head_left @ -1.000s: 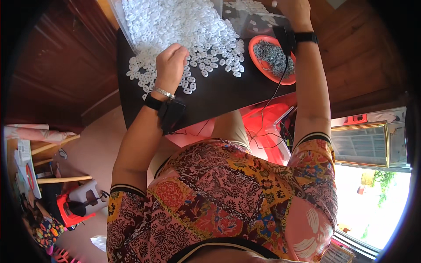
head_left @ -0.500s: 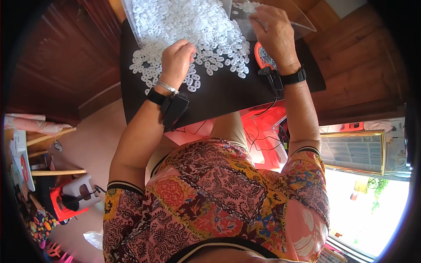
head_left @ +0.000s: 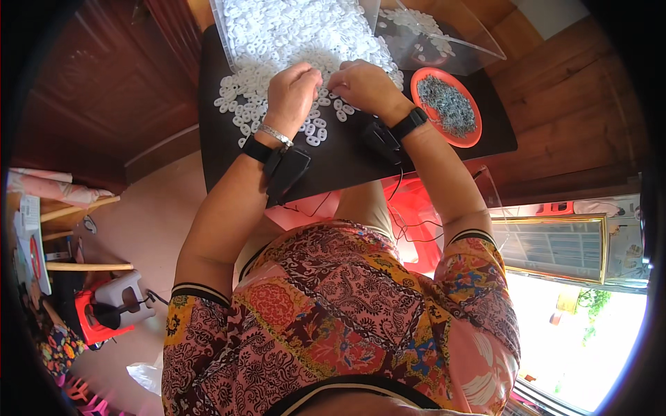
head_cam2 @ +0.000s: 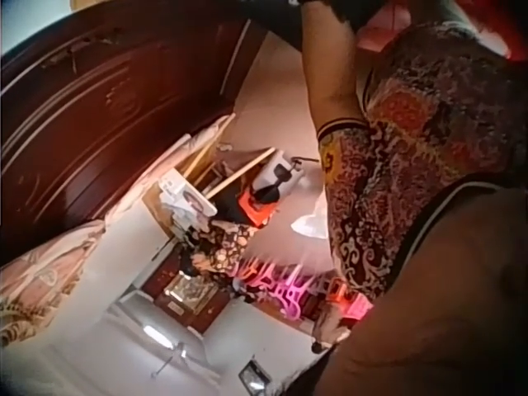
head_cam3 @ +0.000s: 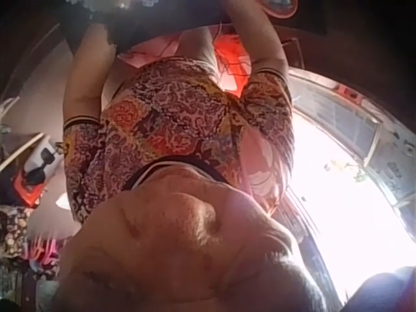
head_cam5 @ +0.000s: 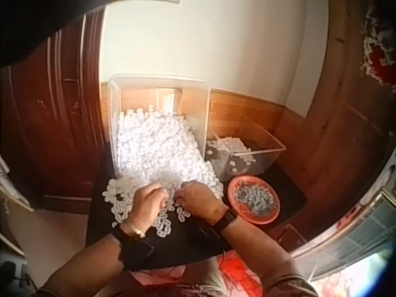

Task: Manual assembly of small metal pins into white plastic ring components.

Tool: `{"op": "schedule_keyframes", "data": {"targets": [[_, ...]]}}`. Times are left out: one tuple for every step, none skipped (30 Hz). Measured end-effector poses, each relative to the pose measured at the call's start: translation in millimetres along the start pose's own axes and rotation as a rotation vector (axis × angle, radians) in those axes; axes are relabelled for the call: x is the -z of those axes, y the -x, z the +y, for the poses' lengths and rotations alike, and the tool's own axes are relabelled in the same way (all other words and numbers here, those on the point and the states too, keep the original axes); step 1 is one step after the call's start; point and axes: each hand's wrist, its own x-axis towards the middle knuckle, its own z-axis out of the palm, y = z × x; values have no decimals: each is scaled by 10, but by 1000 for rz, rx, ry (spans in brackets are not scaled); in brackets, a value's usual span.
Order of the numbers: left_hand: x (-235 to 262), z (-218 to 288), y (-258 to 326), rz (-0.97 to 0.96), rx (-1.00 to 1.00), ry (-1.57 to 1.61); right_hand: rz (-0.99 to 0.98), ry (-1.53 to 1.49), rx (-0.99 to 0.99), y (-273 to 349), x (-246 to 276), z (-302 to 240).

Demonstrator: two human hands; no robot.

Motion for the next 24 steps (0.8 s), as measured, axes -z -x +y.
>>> {"op": "schedule_keyframes", "data": {"targets": [[3, 2, -4, -12, -2, -11, -10, -15, -8, 10, 11, -11], [4, 5, -9, -26, -4, -22, -19, -30, -17, 22, 23, -28], [5, 9, -6, -26, -7, -19, -19, -25, -16, 36, 41, -56], [6, 13, 8, -27, -5, -11, -24, 0, -2, 53, 64, -93], [-9, 23, 5, -31, -8, -2, -27, 30, 11, 62, 98, -105], [-15, 33, 13, -34, -18, 2, -21, 41, 10, 64, 100, -119], [-7, 38, 33, -23, -11, 7, -22, 31, -14, 59, 66, -136], [-8, 48, 46, -15, -6, 12, -22, 23, -40, 52, 41, -134], [-15, 42, 49, -7, -1, 28, -22, 44, -33, 43, 29, -127], [-16, 43, 49, -14, -14, 33, -13, 57, -36, 28, 38, -113], [0, 37, 58, -20, -4, 17, -68, 1, -93, 13, 53, -136], [10, 23, 57, -27, 7, 1, -122, -56, -150, 7, 65, -143], [8, -8, 45, -46, -10, -7, -117, -88, -134, -6, 26, -77], [8, -7, 45, -48, -17, -7, -112, -83, -135, 4, 25, -76], [8, -1, 49, -57, -3, -19, -52, -127, -152, 22, 22, -81], [8, -7, 47, -67, 13, -33, 6, -171, -168, 42, 23, -91], [6, -32, 30, -80, -14, -40, 8, -170, -166, 57, 53, -124], [8, -54, 19, -79, -15, -41, 47, -354, -245, 82, 96, -158], [6, -76, 11, -113, -22, -27, 85, -540, -324, 103, 142, -198], [-7, -56, 29, -147, -26, -14, 84, -543, -325, 131, 174, -235], [-27, -35, 46, -147, -22, -16, 125, -684, -350, 158, 205, -273], [-51, -7, 64, -180, 61, 54, 165, -825, -374, 181, 223, -307], [-63, 30, 77, -215, 142, 124, 166, -829, -377, 199, 229, -337], [-61, 39, 85, -217, 146, 120, 208, -889, -386, 216, 230, -365]]}}
